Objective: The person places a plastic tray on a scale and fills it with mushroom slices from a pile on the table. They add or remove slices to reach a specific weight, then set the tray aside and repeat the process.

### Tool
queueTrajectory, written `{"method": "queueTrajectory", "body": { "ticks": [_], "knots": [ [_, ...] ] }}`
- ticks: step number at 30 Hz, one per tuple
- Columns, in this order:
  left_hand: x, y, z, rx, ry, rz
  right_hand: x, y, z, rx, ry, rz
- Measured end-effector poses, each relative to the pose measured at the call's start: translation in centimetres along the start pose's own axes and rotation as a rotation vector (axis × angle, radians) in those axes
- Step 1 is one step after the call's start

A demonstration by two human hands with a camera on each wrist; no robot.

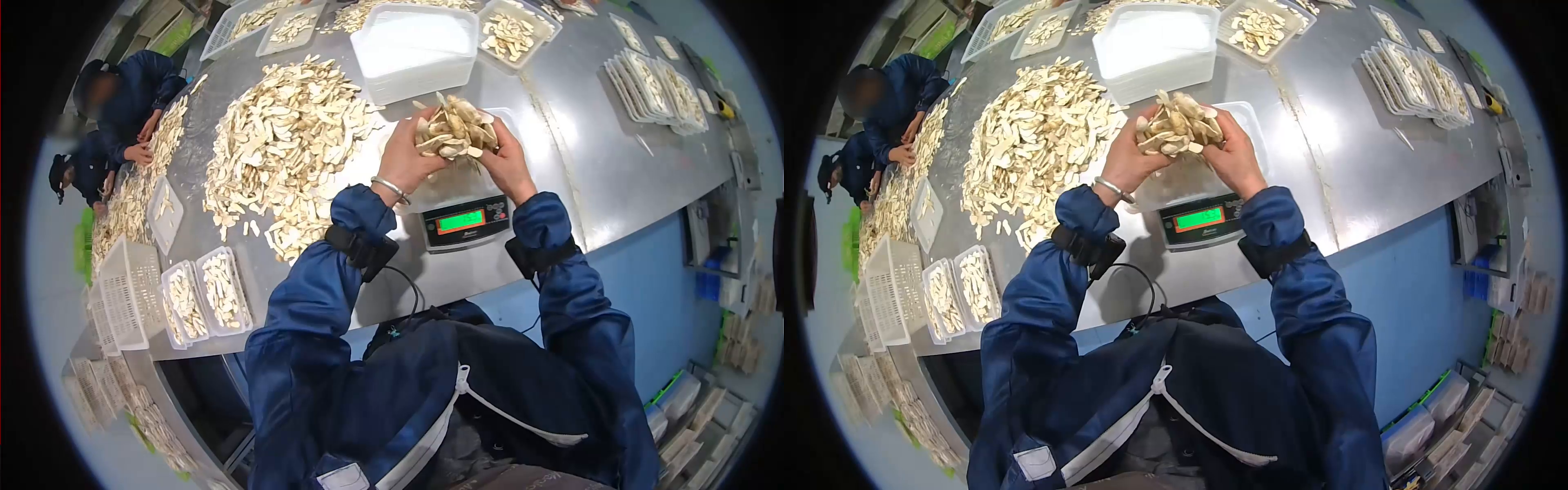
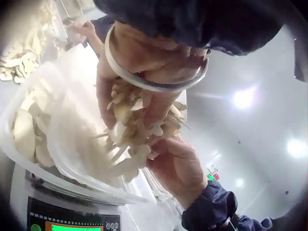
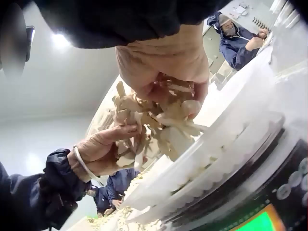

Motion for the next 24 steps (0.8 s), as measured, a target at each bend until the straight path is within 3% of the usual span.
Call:
{"method": "queueTrajectory", "body": {
  "ticks": [3,6,7,10,11,15,19,22,24],
  "knots": [
    [-1.4,0.1,1.1,-0.018,0.395,0.077,-0.6,0.2,-2.7,0.131,-0.112,-0.09],
    [-0.3,0.4,0.8,0.003,0.432,0.042,-0.6,0.2,-4.0,0.324,-0.179,-0.046],
    [-0.2,0.4,0.5,-0.003,0.401,0.046,-0.7,0.2,-4.3,0.344,-0.163,-0.039],
    [0.7,-0.7,-0.8,0.053,0.09,-0.228,0.5,0.1,-5.2,0.395,-0.149,-0.021],
    [1.1,-0.9,-1.3,0.052,0.051,-0.22,1.1,0.0,-5.7,0.397,-0.181,0.004],
    [2.0,-2.5,-3.5,0.035,-0.197,-0.372,3.1,-0.4,-8.1,0.207,-0.203,-0.015],
    [0.6,-4.8,-5.7,-0.039,-0.421,-0.329,4.4,-2.9,-11.4,0.028,-0.109,-0.013],
    [1.7,-7.7,-10.4,-0.207,-0.354,-0.357,3.7,-6.0,-13.1,-0.019,-0.071,0.053],
    [5.4,-10.0,-14.9,-0.335,-0.33,-0.413,3.0,-8.1,-13.8,-0.034,-0.126,0.113]
  ]
}}
Point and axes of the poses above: each hand's wrist, its own y-axis towards the middle knuckle, its own z-axis out of the palm, x = y × z, the point moved 7 cm from there along y, towards the middle knuckle, and after that the axes turned 10 degrees about -z, right-handed, at the moved point
